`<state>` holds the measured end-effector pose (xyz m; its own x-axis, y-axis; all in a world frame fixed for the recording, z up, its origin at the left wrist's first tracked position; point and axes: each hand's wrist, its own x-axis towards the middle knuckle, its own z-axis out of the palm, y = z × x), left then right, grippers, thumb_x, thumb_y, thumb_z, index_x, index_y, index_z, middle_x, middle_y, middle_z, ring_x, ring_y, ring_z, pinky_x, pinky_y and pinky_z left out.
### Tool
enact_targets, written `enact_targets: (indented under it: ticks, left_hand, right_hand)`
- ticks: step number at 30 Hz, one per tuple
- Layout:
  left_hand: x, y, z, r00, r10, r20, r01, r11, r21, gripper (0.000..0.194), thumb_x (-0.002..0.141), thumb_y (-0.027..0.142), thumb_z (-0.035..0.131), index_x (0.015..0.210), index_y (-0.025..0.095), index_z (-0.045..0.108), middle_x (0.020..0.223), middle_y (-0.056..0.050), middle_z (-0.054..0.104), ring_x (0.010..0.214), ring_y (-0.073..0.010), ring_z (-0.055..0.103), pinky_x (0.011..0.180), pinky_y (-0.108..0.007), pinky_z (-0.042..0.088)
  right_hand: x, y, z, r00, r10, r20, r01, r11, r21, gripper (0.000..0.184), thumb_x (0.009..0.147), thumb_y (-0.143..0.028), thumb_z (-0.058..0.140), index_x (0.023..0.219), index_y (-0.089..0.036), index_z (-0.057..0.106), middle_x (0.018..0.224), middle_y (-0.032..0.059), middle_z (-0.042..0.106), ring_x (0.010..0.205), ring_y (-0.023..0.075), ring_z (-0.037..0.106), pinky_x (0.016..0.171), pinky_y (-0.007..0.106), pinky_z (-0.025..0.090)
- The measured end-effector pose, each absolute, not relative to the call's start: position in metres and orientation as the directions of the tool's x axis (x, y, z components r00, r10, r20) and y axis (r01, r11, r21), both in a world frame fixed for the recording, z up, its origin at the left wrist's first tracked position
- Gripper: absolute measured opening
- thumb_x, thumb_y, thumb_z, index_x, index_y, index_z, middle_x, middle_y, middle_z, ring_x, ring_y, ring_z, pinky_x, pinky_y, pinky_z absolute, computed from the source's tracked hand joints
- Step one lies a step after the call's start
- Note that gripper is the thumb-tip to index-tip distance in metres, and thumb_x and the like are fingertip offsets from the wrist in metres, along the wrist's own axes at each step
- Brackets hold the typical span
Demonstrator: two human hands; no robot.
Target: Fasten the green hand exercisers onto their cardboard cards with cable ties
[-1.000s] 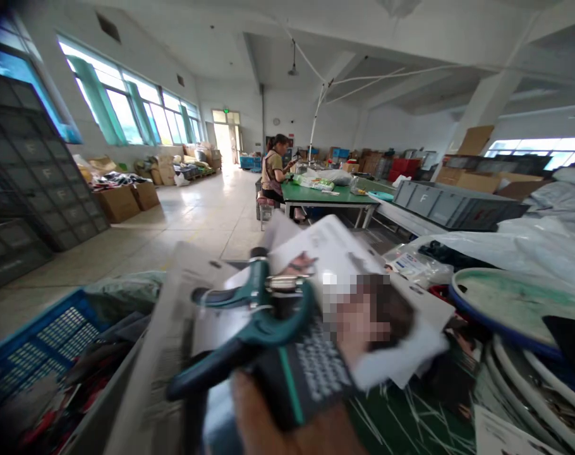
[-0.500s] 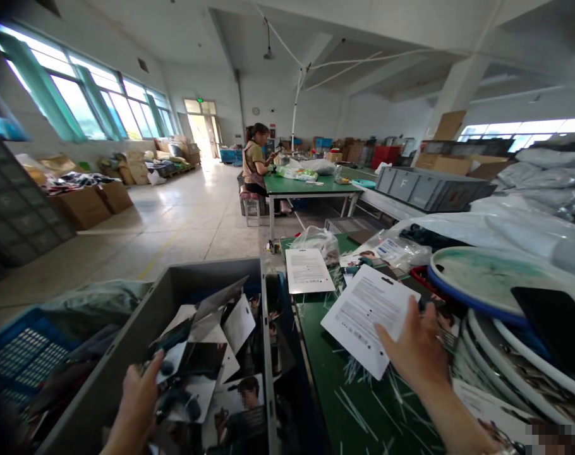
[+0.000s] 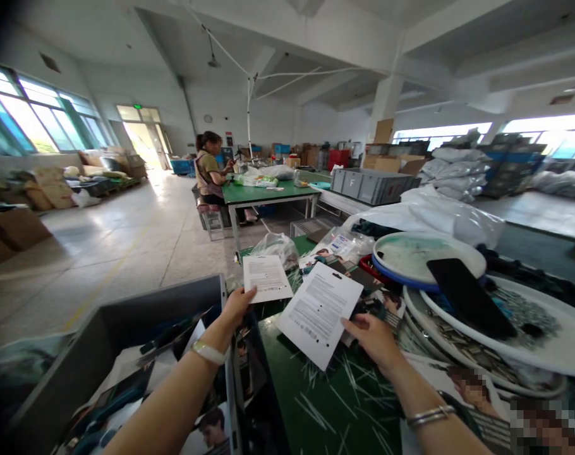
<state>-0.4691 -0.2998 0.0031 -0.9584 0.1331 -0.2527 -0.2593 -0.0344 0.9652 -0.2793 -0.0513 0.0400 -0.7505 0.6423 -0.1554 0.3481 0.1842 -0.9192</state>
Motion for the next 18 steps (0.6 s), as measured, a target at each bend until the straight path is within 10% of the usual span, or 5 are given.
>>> enact_targets:
  ticks: [11, 18]
  left_hand:
    - [-0.411, -0.341, 0.013, -0.926, 0.328, -0.186, -0.286, -0.287, 0.914, 0.027, 0.074, 0.032, 0.065, 0.094, 0.016, 0.059, 0.085, -0.004, 0.068, 0.068, -0.0127, 0.062, 0.058, -0.021, 0.050]
    - [-0.446, -0.251, 0.025, -0.819, 0.501, -0.279, -0.378, -0.106, 0.920, 0.024, 0.074, 0.034, 0.064, 0.089, 0.016, 0.061, 0.078, -0.004, 0.067, 0.067, -0.0133, 0.061, 0.055, -0.021, 0.047]
  right_hand:
    - [-0.268, -0.049, 0.043, -0.778, 0.612, -0.143, 0.133, -0.061, -0.989, 0.028, 0.055, -0.035, 0.066, 0.076, -0.017, 0.059, 0.056, -0.0003, 0.061, 0.054, 0.0150, 0.057, 0.045, 0.023, 0.041]
    - [-0.275, -0.003, 0.066, -0.649, 0.761, -0.008, 0.060, 0.041, -0.997, 0.026, 0.056, -0.034, 0.066, 0.074, -0.018, 0.055, 0.055, -0.0015, 0.057, 0.042, 0.0103, 0.049, 0.036, 0.020, 0.034]
